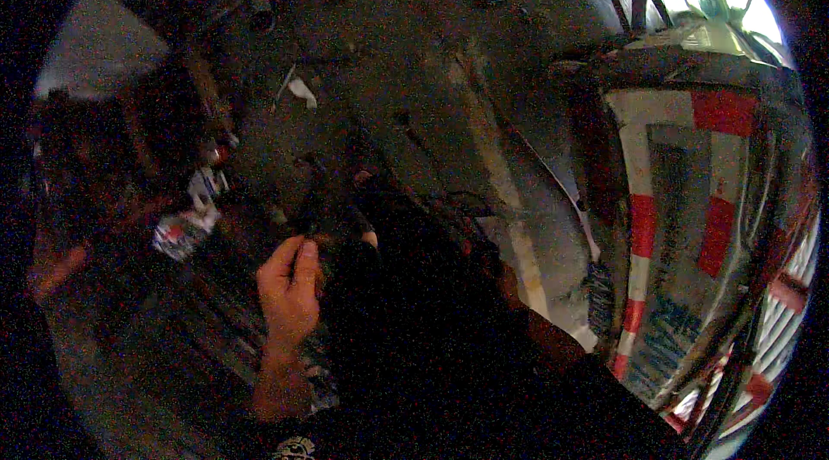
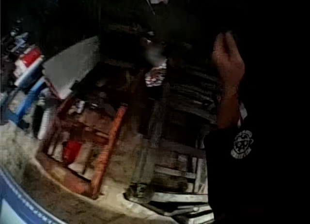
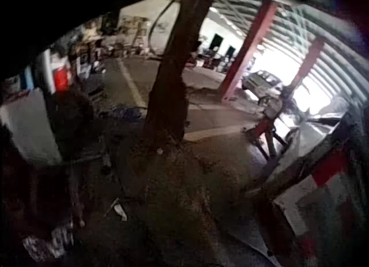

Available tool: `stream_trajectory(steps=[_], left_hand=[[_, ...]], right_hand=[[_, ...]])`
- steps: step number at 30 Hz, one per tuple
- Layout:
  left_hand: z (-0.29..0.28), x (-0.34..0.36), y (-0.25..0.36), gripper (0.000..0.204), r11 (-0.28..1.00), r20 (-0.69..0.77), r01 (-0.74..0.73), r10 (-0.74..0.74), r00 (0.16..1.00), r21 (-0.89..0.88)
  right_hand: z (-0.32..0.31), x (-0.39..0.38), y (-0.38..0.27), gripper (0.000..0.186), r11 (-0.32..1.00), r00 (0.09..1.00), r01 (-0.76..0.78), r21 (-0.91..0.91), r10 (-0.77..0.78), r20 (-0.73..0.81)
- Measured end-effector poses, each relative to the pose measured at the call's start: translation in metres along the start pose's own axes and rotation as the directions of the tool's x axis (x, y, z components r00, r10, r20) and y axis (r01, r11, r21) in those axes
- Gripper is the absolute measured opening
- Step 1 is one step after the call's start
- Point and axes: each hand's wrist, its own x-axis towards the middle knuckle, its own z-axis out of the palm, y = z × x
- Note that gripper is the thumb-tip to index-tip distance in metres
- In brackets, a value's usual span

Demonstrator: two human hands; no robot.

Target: The person retrieves a welding machine and cables from a cluttered workshop, connects the welding gun to the machine, and works on the interior of a car door. They then retrieve a metal rod and a small metal part from a container and appear to install or adjust components inside the door.

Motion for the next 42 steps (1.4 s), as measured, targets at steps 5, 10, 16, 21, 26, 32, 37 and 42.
stream_trajectory(steps=[5, 10, 16, 21, 26, 32, 37, 42], left_hand=[[-0.013, 0.032, 0.066, 0.017, 0.992, 0.122, -0.057, 0.042, 0.992, 0.117], [0.002, 0.107, 0.135, 0.017, 0.957, 0.344, -0.155, 0.062, 0.937, 0.247], [0.061, 0.194, 0.210, 0.018, 0.905, 0.590, -0.341, 0.134, 0.797, 0.255], [0.120, 0.264, 0.274, 0.020, 0.895, 0.690, -0.410, 0.183, 0.701, 0.179], [0.143, 0.349, 0.317, 0.020, 0.941, 0.754, -0.327, 0.151, 0.639, 0.089], [0.282, 0.487, 0.413, 0.022, 0.898, 0.853, -0.378, 0.008, 0.523, 0.223], [0.355, 0.555, 0.471, 0.025, 0.898, 0.829, -0.396, 0.066, 0.555, 0.194], [0.458, 0.631, 0.522, 0.026, 0.973, 0.775, -0.210, 0.064, 0.628, 0.090]], right_hand=[[0.006, 0.016, -0.058, 0.033, 0.998, 0.999, -0.022, 0.059, 0.025, -0.035], [0.018, 0.054, -0.123, 0.032, 0.980, 0.993, -0.094, 0.178, 0.106, -0.061], [0.013, 0.075, -0.185, 0.031, 0.931, 0.965, -0.186, 0.313, 0.233, -0.121], [-0.001, 0.092, -0.213, 0.031, 0.872, 0.929, -0.257, 0.416, 0.341, -0.142], [0.002, 0.117, -0.257, 0.031, 0.793, 0.880, -0.331, 0.512, 0.455, -0.135], [-0.082, 0.181, -0.309, 0.030, 0.644, 0.781, -0.443, 0.624, 0.619, -0.084], [-0.141, 0.212, -0.353, 0.030, 0.571, 0.744, -0.473, 0.672, 0.667, -0.044], [-0.224, 0.276, -0.367, 0.030, 0.543, 0.724, -0.472, 0.694, 0.688, -0.046]])
